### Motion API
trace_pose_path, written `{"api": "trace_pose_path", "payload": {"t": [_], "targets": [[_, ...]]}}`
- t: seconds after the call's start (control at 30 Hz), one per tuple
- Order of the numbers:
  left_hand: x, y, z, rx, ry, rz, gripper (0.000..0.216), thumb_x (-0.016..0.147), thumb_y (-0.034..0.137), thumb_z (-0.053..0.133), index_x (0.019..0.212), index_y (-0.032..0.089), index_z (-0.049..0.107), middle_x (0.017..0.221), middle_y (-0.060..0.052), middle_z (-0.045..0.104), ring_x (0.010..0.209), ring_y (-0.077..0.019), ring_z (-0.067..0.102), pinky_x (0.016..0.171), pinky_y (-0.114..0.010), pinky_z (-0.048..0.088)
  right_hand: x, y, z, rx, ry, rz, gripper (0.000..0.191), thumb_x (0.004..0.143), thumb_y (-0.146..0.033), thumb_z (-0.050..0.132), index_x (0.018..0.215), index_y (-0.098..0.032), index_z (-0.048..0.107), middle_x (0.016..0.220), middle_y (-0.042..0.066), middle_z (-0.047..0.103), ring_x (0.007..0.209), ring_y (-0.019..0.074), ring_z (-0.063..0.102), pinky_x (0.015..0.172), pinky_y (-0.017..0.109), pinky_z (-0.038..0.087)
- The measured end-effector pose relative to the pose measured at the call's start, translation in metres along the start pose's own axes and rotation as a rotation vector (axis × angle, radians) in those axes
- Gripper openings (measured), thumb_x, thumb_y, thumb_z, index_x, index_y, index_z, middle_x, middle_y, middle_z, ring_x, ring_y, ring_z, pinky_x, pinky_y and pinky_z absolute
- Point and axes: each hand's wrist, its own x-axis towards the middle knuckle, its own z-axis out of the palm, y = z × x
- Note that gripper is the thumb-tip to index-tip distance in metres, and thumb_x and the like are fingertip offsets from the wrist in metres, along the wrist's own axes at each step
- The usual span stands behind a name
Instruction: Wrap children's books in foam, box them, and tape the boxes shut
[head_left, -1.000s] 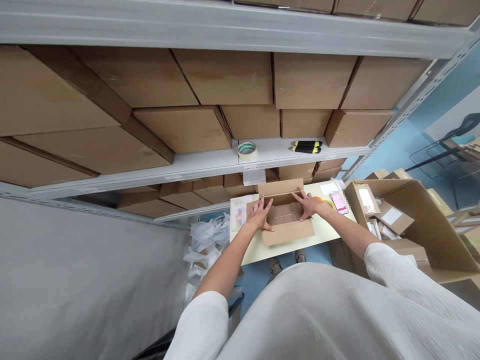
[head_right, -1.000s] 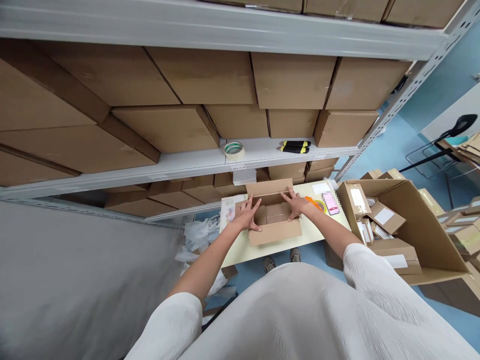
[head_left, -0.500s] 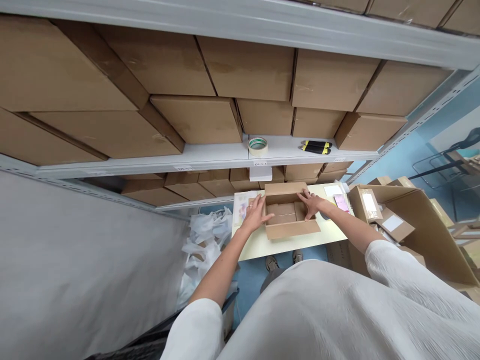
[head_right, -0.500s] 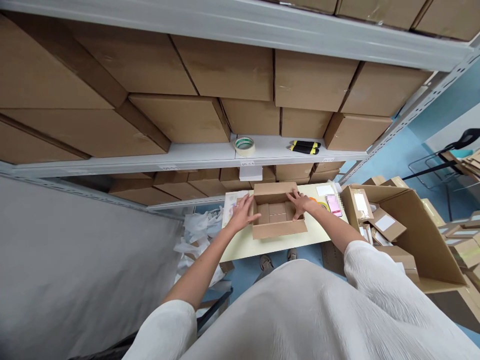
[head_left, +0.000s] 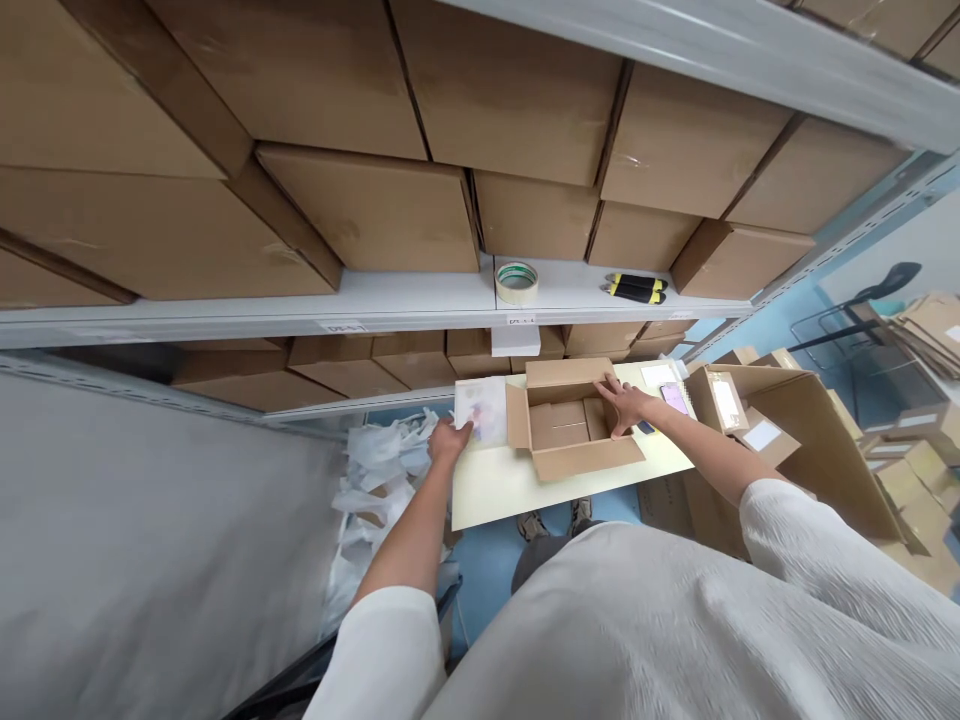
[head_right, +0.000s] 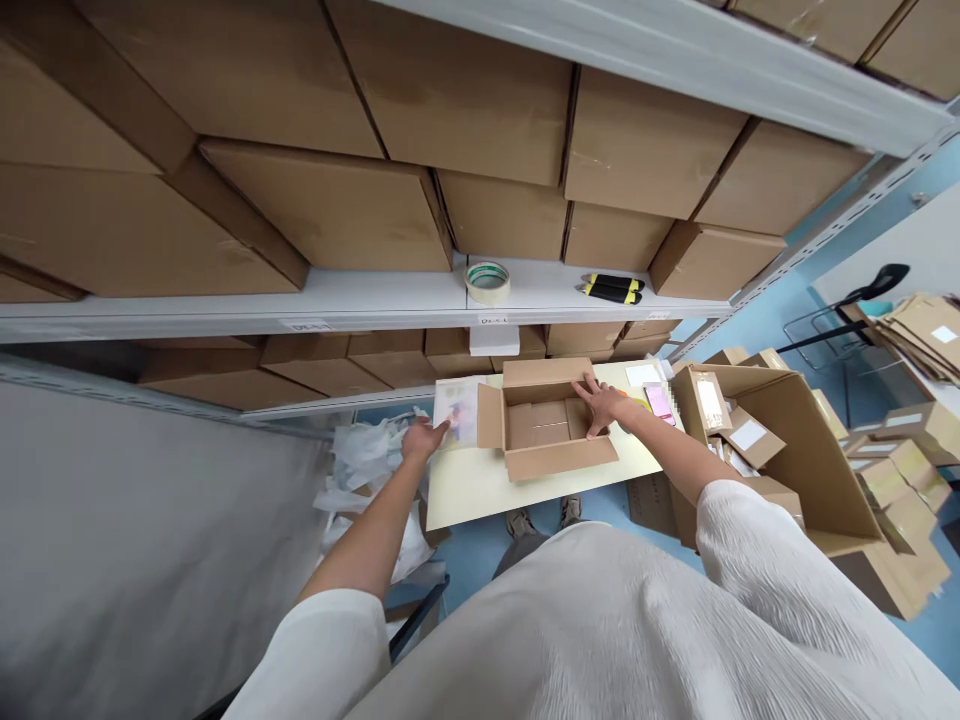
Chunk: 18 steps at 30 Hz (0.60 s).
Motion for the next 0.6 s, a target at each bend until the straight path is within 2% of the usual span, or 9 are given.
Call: {"api": "trace_pose_path", "payload": {"t": [0.13,0.3,0.47,0.6], "targets": [[0.004,-0.004,0.026,0.119,-0.042,-0.091,0.063,0.085,0.054,0.073,0.136,0.018,0.060,0.144,-0.023,0.066,0.138,-0.0442,0.062,0.111,-0.057,0.052,-0.003,-0.003,-0.002,-0.024,-0.010,0.018,0.172,0.051,-0.074,0.097,0.176,-0.033,-0.015,0.182,0.012,-0.026,0.155,0.0572,0.034,0.122,0.063,0.041],[0.001,-0.004,0.044,0.190,0.018,-0.067,0.074,0.083,0.053,0.075,0.143,0.018,0.049,0.150,-0.026,0.058,0.140,-0.0436,0.059,0.109,-0.057,0.050,-0.006,-0.007,-0.004,-0.032,-0.010,0.029,0.171,0.053,-0.075,0.096,0.176,-0.033,-0.015,0.182,0.013,-0.025,0.153,0.0565,0.037,0.119,0.063,0.043],[0.002,-0.002,0.048,0.193,0.067,-0.075,0.080,0.077,0.047,0.081,0.143,0.016,0.045,0.150,-0.030,0.057,0.141,-0.0441,0.056,0.112,-0.057,0.045,-0.009,-0.008,-0.005,-0.014,-0.005,0.030,0.170,0.053,-0.075,0.096,0.176,-0.034,-0.015,0.181,0.011,-0.028,0.153,0.0564,0.037,0.120,0.062,0.043],[0.006,0.000,0.044,0.133,0.052,-0.143,0.080,0.067,0.045,0.087,0.132,0.015,0.052,0.146,-0.034,0.058,0.139,-0.0491,0.056,0.111,-0.063,0.043,-0.009,-0.008,-0.006,0.011,-0.018,0.033,0.171,0.052,-0.074,0.097,0.176,-0.035,-0.015,0.181,0.009,-0.029,0.154,0.0574,0.035,0.121,0.063,0.042]]}}
